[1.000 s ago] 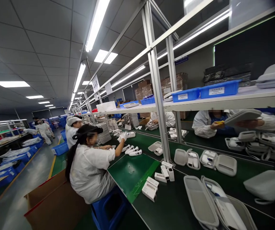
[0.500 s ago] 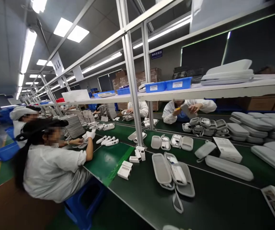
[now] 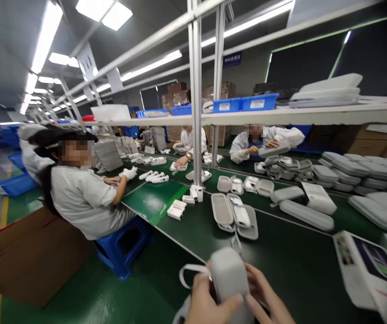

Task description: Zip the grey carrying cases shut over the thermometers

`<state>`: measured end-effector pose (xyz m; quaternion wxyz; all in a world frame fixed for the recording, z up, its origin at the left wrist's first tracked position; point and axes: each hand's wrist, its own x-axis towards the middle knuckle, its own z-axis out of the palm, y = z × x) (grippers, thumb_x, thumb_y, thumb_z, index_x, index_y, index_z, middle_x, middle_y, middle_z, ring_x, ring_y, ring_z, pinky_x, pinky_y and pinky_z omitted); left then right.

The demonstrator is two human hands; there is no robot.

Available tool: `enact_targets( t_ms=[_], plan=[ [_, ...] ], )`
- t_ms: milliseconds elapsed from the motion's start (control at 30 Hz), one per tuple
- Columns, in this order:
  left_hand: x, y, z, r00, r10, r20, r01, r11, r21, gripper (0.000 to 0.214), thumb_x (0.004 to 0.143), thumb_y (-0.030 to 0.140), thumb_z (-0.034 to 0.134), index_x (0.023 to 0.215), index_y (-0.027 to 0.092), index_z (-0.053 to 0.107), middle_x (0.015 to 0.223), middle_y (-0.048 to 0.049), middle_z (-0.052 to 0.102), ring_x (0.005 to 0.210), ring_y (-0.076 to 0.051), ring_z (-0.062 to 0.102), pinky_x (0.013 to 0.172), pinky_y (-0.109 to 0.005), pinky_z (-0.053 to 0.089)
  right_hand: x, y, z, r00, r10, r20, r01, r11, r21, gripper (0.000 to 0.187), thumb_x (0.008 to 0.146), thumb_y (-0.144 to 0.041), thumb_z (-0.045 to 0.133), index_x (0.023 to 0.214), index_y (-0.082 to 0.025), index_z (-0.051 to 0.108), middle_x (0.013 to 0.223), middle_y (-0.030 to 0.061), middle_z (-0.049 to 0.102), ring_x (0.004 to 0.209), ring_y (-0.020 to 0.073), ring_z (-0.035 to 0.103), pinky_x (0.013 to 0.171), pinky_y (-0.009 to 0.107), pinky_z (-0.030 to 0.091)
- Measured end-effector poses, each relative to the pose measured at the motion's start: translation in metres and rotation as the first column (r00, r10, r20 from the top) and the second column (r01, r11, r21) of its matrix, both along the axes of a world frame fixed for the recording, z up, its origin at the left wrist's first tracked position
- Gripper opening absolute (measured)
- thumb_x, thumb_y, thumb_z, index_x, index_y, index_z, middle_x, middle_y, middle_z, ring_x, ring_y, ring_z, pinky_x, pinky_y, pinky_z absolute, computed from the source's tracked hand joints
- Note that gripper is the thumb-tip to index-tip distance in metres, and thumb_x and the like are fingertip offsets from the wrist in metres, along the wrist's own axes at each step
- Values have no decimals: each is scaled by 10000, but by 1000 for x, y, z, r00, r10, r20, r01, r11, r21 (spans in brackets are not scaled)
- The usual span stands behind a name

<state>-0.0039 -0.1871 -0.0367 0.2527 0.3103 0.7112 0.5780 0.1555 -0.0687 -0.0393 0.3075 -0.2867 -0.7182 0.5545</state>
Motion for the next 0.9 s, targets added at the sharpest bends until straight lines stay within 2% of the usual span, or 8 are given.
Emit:
enact_targets(
  t_ms=[100, 233, 300, 433, 600, 767, 833, 900],
  plan=[
    [-10, -2, 15, 996, -60, -63, 64, 995, 70, 500, 645, 448, 849, 1021, 147, 717, 1027, -144, 756, 1003, -368, 692, 960, -523, 530, -14, -13, -7, 990, 132, -43, -128, 989, 80, 594, 945, -443, 608, 1490, -252, 472, 1458, 137, 561, 1313, 294, 564, 1094, 453, 470],
    [-31, -3, 20, 983, -178, 40, 167, 967, 191, 486, 697, 378, 849, 1092, 137, 701, 1068, -135, 764, 1033, -330, 704, 959, -480, 549, -24, -16, -6, 992, 104, -75, -83, 966, 245, 616, 961, -360, 615, 1538, -263, 422, 1505, 130, 510, 1354, 290, 519, 1120, 468, 437],
    [-37, -5, 15, 966, -220, 139, 174, 943, 284, 527, 685, 376, 867, 1114, 121, 696, 1090, -153, 760, 1045, -336, 703, 968, -486, 546, -25, -19, -2, 991, 54, -125, -4, 928, 372, 575, 961, -303, 615, 1515, -289, 462, 1463, 122, 544, 1315, 289, 549, 1091, 462, 466],
    [-40, -3, 3, 877, -246, 412, 32, 887, 460, 718, 640, 529, 878, 1217, 171, 644, 1163, -142, 737, 1132, -358, 664, 1024, -551, 490, -30, -30, 9, 968, -37, -248, 178, 797, 578, 585, 902, -239, 694, 1453, -356, 538, 1343, 116, 596, 1158, 296, 623, 921, 451, 557],
    [-46, 13, 1, 728, -333, 599, -2, 873, 487, 846, 646, 756, 750, 1264, 190, 627, 1320, -162, 654, 1321, -400, 518, 1129, -589, 358, -46, -36, 24, 955, -64, -289, 249, 702, 667, 631, 826, -264, 782, 1412, -368, 573, 1249, 121, 636, 978, 287, 661, 751, 425, 582],
    [-50, 19, -5, 683, -337, 647, -51, 862, 504, 828, 664, 734, 750, 1274, 186, 639, 1311, -155, 659, 1340, -389, 497, 1151, -561, 333, -59, -27, 29, 958, -34, -283, 220, 720, 658, 656, 812, -255, 779, 1420, -353, 554, 1248, 122, 659, 1023, 317, 679, 814, 455, 601],
    [-47, 23, -13, 674, -344, 654, -88, 842, 533, 771, 684, 709, 752, 1249, 193, 660, 1249, -147, 696, 1270, -377, 564, 1134, -547, 360, -58, -20, 25, 978, 7, -210, 129, 770, 625, 680, 819, -263, 760, 1451, -354, 525, 1282, 108, 666, 1085, 326, 684, 880, 437, 603],
    [-47, 35, -25, 687, -374, 624, -70, 820, 568, 751, 721, 692, 734, 1280, 198, 646, 1244, -156, 697, 1244, -374, 588, 1105, -550, 390, -56, -4, 17, 991, 1, -135, 72, 844, 531, 616, 837, -294, 737, 1422, -369, 561, 1257, 82, 696, 1064, 307, 709, 832, 354, 623]
  ],
)
